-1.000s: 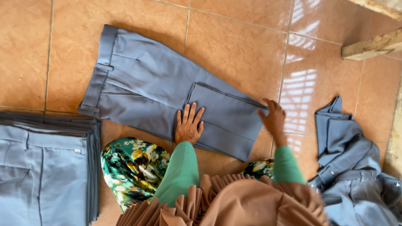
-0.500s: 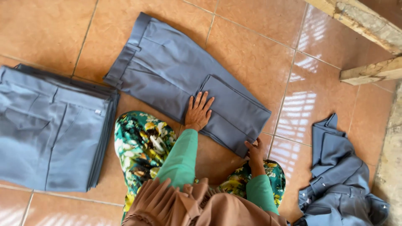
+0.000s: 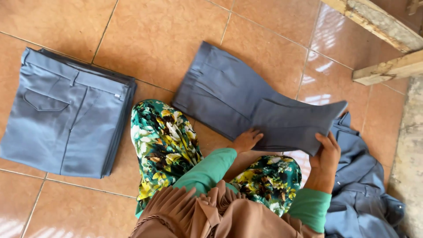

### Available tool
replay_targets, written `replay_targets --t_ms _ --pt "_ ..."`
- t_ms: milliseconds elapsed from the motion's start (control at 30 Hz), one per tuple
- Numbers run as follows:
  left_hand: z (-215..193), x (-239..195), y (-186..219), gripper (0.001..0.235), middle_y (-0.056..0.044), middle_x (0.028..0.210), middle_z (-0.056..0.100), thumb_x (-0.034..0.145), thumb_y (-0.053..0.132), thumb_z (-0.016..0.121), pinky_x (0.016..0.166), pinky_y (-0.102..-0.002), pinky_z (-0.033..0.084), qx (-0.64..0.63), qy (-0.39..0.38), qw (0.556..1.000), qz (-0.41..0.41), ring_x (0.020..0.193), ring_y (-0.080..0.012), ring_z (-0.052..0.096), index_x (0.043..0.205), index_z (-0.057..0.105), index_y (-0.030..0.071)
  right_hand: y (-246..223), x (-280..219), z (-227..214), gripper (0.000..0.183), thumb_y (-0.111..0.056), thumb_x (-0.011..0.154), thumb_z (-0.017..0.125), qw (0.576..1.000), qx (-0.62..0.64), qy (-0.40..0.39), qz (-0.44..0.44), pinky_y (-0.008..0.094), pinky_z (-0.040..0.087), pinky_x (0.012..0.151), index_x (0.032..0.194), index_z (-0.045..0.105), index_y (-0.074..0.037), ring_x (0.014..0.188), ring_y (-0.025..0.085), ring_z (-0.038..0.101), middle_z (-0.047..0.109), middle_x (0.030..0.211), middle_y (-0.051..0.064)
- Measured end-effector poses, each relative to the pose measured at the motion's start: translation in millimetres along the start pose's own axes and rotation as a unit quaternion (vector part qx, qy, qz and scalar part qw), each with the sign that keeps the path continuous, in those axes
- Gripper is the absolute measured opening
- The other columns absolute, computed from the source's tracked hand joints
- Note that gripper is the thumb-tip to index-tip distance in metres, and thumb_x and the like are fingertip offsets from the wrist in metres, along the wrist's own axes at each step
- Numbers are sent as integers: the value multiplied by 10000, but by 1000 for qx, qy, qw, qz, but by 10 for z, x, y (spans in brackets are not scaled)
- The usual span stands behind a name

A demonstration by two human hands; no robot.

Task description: The person sits on a tiled floor and folds multiple pairs of gray trousers by hand. Each pair is laid flat, folded lengthwise, then folded into a compact rectangle and placed into a growing stack.

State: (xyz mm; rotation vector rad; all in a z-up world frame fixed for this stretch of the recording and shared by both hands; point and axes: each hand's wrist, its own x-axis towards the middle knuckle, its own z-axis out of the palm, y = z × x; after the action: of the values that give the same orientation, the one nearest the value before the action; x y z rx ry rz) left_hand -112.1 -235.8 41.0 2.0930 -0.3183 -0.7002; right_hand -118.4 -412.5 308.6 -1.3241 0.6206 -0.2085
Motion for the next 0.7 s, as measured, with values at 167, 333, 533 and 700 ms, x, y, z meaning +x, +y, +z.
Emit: replay_targets --t_ms 167,333,533,700 --pt "-530 216 -340 641 -166 1305 670 1038 717 356 941 -459 581 -518 106 840 -117 1157 -339 679 1330 693 256 1027 629 372 266 62 828 641 993 -46 -82 -71 309 610 850 1023 784 -50 873 123 605 591 903 47" --pt "-1648 -370 -846 788 -232 1486 527 997 665 322 1183 -525 360 -587 155 763 -220 1410 -394 468 1526 474 102 1539 -132 1514 673 -128 905 749 954 -202 -221 16 354 646 673 1517 474 -68 793 183 679 650 926 95" --pt "-1318 -60 -1706 591 -107 1264 711 771 454 843 1011 -447 541 -345 244 888 -180 1222 -294 646 1297 720 213 1978 -215 907 581 -80 977 645 877 -450 -161 -42 417 650 773 1531 467 -67 963 300 702 628 1097 188" --pt "-1775 -227 -1188 503 -46 1295 707 873 348 745 989 -435 567 -199 241 945 -92 1194 -307 668 1367 673 293 2306 -289 511 567 -164 999 641 773 -612 -103 -135 554 416 1073 1542 484 -133 1248 384 550 502 1327 184"
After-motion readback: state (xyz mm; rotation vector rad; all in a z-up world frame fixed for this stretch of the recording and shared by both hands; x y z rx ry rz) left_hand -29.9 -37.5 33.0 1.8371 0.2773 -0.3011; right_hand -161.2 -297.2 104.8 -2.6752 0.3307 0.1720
